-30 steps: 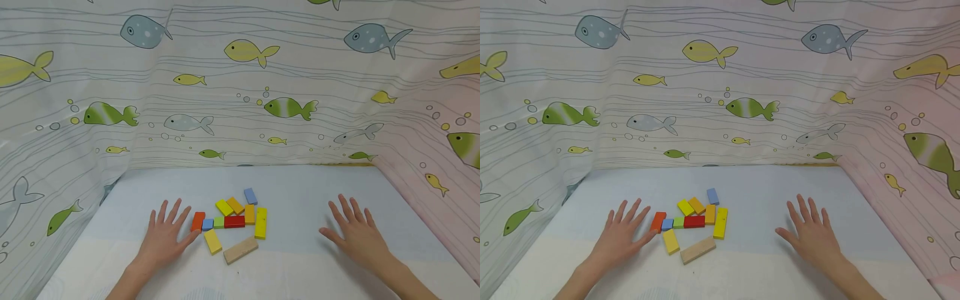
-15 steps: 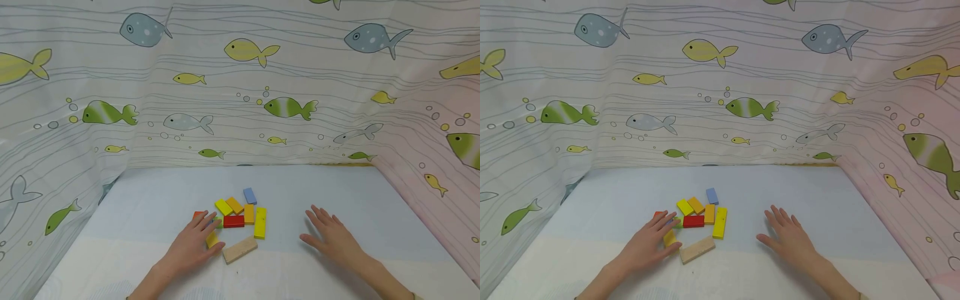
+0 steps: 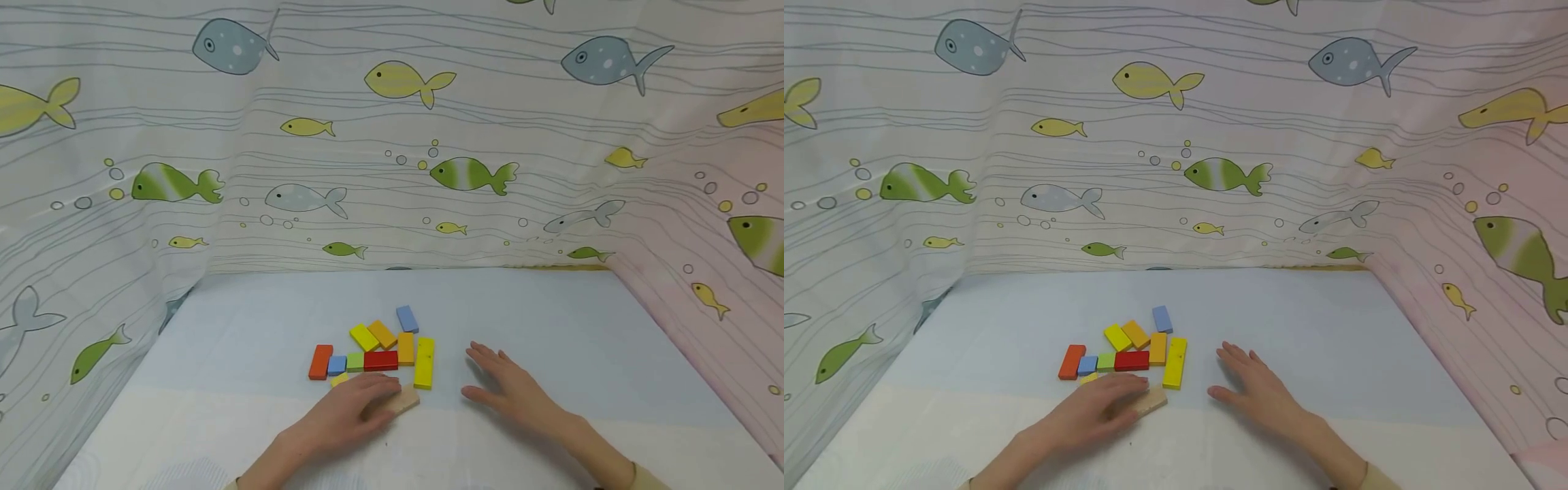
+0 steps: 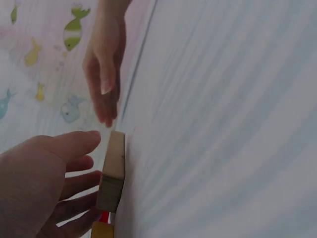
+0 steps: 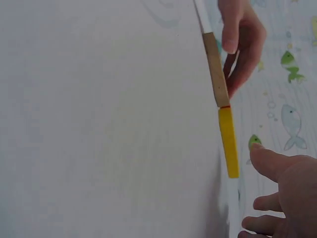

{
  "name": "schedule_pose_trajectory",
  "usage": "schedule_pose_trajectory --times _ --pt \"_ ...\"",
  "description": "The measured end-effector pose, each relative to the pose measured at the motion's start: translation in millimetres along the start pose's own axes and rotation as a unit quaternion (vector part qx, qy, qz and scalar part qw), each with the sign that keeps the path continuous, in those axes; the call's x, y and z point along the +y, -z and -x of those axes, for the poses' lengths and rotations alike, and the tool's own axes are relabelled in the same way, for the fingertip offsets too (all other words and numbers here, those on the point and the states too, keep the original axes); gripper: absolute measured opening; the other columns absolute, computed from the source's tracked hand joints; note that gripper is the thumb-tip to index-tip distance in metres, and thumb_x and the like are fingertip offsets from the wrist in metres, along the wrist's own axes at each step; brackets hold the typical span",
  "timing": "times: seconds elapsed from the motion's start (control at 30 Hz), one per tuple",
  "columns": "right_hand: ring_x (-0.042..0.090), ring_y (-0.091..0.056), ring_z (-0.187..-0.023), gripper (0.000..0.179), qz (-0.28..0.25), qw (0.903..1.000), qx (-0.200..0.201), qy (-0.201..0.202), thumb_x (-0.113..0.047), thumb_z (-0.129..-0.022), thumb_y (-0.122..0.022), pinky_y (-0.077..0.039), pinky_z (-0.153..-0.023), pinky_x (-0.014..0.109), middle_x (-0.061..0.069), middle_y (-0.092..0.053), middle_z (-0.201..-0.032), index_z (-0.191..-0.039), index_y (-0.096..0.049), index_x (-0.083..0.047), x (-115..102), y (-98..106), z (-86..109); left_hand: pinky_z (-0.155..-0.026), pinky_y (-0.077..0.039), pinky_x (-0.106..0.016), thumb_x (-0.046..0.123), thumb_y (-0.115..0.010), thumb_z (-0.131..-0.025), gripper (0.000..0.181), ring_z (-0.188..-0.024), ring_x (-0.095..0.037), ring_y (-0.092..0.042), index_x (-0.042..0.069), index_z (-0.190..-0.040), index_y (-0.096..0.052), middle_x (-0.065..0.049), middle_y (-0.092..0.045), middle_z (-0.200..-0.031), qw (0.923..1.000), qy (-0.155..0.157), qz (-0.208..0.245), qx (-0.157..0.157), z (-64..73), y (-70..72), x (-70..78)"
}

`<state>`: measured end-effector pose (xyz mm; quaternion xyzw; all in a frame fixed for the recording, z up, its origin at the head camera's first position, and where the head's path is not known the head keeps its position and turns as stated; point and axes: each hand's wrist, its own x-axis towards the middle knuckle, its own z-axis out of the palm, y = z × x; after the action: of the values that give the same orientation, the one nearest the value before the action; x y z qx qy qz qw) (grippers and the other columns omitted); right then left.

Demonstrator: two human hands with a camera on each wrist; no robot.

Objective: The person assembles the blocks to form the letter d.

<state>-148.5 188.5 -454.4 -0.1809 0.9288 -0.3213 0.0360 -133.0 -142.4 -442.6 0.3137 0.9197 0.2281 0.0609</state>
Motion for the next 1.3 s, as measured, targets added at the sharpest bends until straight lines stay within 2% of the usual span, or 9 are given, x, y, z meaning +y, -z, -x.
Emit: schedule_pose_trajectory --times 0.13,0.27,0.5,0.77,0.87,1.07,1.17,1.3 --pt "0.046 -0.03 -0.146 0.079 -0.031 0.9994 -0.017 -0.002 -0.057 -0.089 -0.066 -0.025 -0.116 0.065 0.008 -0.037 -0.16 -0.15 -0.045 -0.011 -5.5 -7.5 -6.9 -0.107 -0.048 -0.037 0.049 -0.059 -0.098 0.051 -0.129 -0.011 -0.053 0.031 -0.145 -0.051 0.016 -0.053 -0.145 0.9973 -0.002 0.072 -0.016 -3.3 -3.3 1.3" --pt "0.045 -0.029 -0.147 0.079 -0.051 0.9984 -0.024 -0.004 -0.054 -0.088 -0.069 -0.025 -0.117 0.064 0.005 -0.036 -0.16 -0.151 -0.044 -0.013 -10.7 -14.8 -12.2 -0.105 -0.048 -0.034 0.042 -0.064 -0.096 0.053 -0.125 -0.009 -0.054 0.03 -0.146 -0.051 0.016 -0.052 -0.146 0.9926 -0.014 0.118 -0.024 -5.3 -5.4 0.1" --pt "0.035 -0.025 -0.151 0.08 -0.061 0.9976 -0.031 -0.008 -0.055 -0.088 -0.069 -0.023 -0.119 0.062 0.001 -0.031 -0.163 -0.153 -0.041 -0.018 -17.5 -30.2 -23.0 -0.105 -0.048 -0.033 0.028 -0.068 -0.095 0.05 -0.126 -0.01 -0.054 0.031 -0.143 -0.054 0.016 -0.053 -0.146 0.9911 -0.028 0.126 -0.032 -5.4 -5.2 0.2" --pt "0.027 -0.023 -0.152 0.083 -0.049 0.9984 -0.028 0.006 -0.053 -0.087 -0.072 -0.027 -0.118 0.06 -0.001 -0.028 -0.164 -0.155 -0.039 -0.019 -23.8 -37.5 -30.6 -0.108 -0.047 -0.037 0.033 -0.072 -0.091 0.057 -0.137 -0.013 -0.048 0.032 -0.144 -0.052 0.015 -0.047 -0.152 0.9905 -0.041 0.113 -0.066 -3.1 -2.3 -0.5" --pt "0.027 -0.024 -0.152 0.084 -0.043 0.9987 -0.028 0.005 -0.052 -0.086 -0.073 -0.028 -0.118 0.059 -0.001 -0.028 -0.164 -0.155 -0.039 -0.019 -26.2 -38.7 -34.0 -0.11 -0.045 -0.038 0.034 -0.073 -0.088 0.063 -0.139 -0.013 -0.044 0.035 -0.146 -0.049 0.016 -0.042 -0.155 0.9878 -0.039 0.117 -0.095 -2.1 0.8 -2.4" --pt "0.031 -0.026 -0.151 0.084 -0.041 0.9989 -0.02 0.007 -0.051 -0.085 -0.074 -0.029 -0.117 0.061 0.002 -0.031 -0.163 -0.154 -0.04 -0.015 -27.9 -41.7 -41.0 -0.114 -0.04 -0.038 0.02 -0.07 -0.082 0.07 -0.143 -0.014 -0.038 0.034 -0.147 -0.047 0.012 -0.034 -0.16 0.9765 -0.05 0.153 -0.143 -0.7 9.2 -6.0" --pt "0.033 -0.027 -0.15 0.085 -0.049 0.9987 -0.017 0.005 -0.052 -0.085 -0.074 -0.027 -0.117 0.062 0.003 -0.032 -0.163 -0.153 -0.041 -0.014 -27.1 -43.1 -42.8 -0.115 -0.039 -0.036 0.012 -0.067 -0.082 0.071 -0.145 -0.014 -0.036 0.033 -0.147 -0.048 0.011 -0.032 -0.162 0.9721 -0.055 0.166 -0.156 -0.8 11.4 -7.5" --pt "0.033 -0.028 -0.15 0.084 -0.054 0.9984 -0.014 0.002 -0.052 -0.085 -0.075 -0.027 -0.117 0.062 0.004 -0.034 -0.162 -0.152 -0.043 -0.014 -25.6 -44.1 -43.6 -0.114 -0.039 -0.031 0.004 -0.067 -0.082 0.073 -0.144 -0.013 -0.037 0.031 -0.146 -0.049 0.01 -0.032 -0.162 0.9696 -0.058 0.182 -0.153 -1.2 11.4 -8.5"
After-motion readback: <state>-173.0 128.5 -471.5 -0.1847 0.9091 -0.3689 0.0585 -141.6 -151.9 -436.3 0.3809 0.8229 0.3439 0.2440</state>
